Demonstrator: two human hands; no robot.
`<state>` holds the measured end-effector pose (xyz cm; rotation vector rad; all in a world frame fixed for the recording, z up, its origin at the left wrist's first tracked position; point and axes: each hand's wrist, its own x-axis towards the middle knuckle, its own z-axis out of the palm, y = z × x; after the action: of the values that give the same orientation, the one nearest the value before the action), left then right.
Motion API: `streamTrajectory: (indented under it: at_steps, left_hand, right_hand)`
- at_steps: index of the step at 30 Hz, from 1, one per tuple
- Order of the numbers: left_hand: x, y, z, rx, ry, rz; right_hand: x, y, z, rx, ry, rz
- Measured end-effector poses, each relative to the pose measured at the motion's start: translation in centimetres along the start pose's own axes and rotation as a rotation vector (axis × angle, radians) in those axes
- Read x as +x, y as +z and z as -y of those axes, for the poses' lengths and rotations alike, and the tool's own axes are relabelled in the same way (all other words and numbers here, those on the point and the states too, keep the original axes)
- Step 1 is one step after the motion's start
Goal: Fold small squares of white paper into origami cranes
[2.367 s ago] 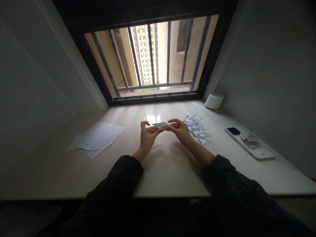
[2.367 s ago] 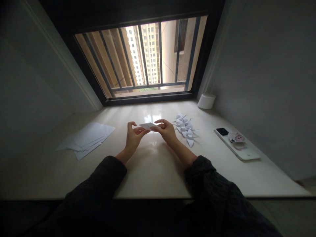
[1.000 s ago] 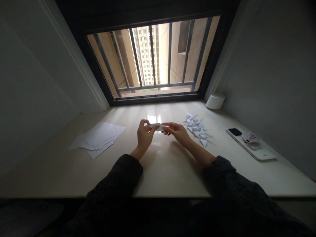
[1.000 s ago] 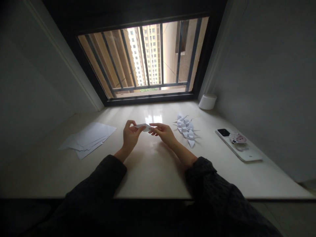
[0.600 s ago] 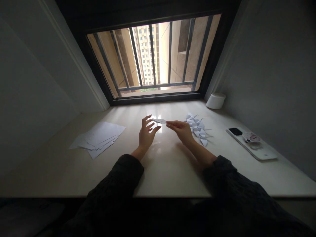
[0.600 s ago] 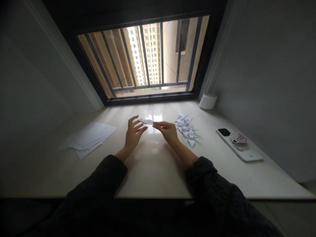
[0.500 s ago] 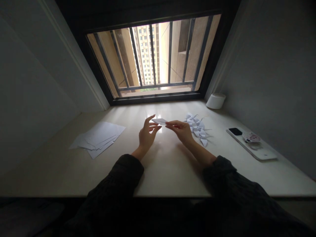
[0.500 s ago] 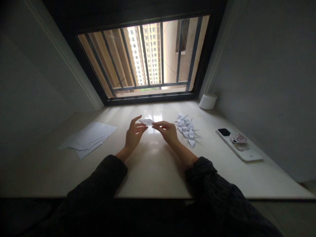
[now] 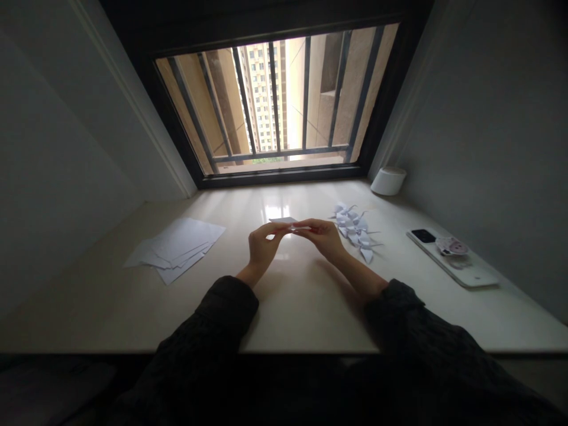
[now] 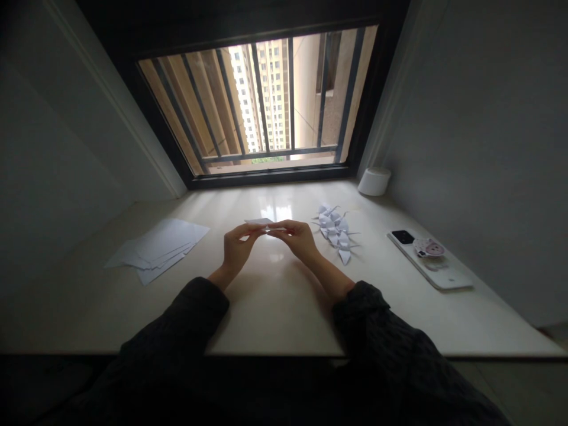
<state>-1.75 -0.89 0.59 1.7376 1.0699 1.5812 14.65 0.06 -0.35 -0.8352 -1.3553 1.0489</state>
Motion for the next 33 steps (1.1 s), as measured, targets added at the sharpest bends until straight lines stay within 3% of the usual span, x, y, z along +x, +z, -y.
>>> streamTrajectory:
  at_steps: [10, 22, 33]
  left_hand:
    - [0.1, 0.1, 0.1, -0.038, -0.030, -0.011]
    - [0.1, 0.2, 0.9, -0.061, -0.058, -0.004]
    - [0.3, 0.6, 1.6, -0.186, -0.152, -0.020]
  right_hand:
    - [0.0, 0.1, 0.1, 0.089, 0.035, -0.055]
    - [-0.1, 0.2, -0.7, 0.005, 0.078, -0.132]
    - [0.1, 0.0, -0.5, 0.011, 0.028, -0.107]
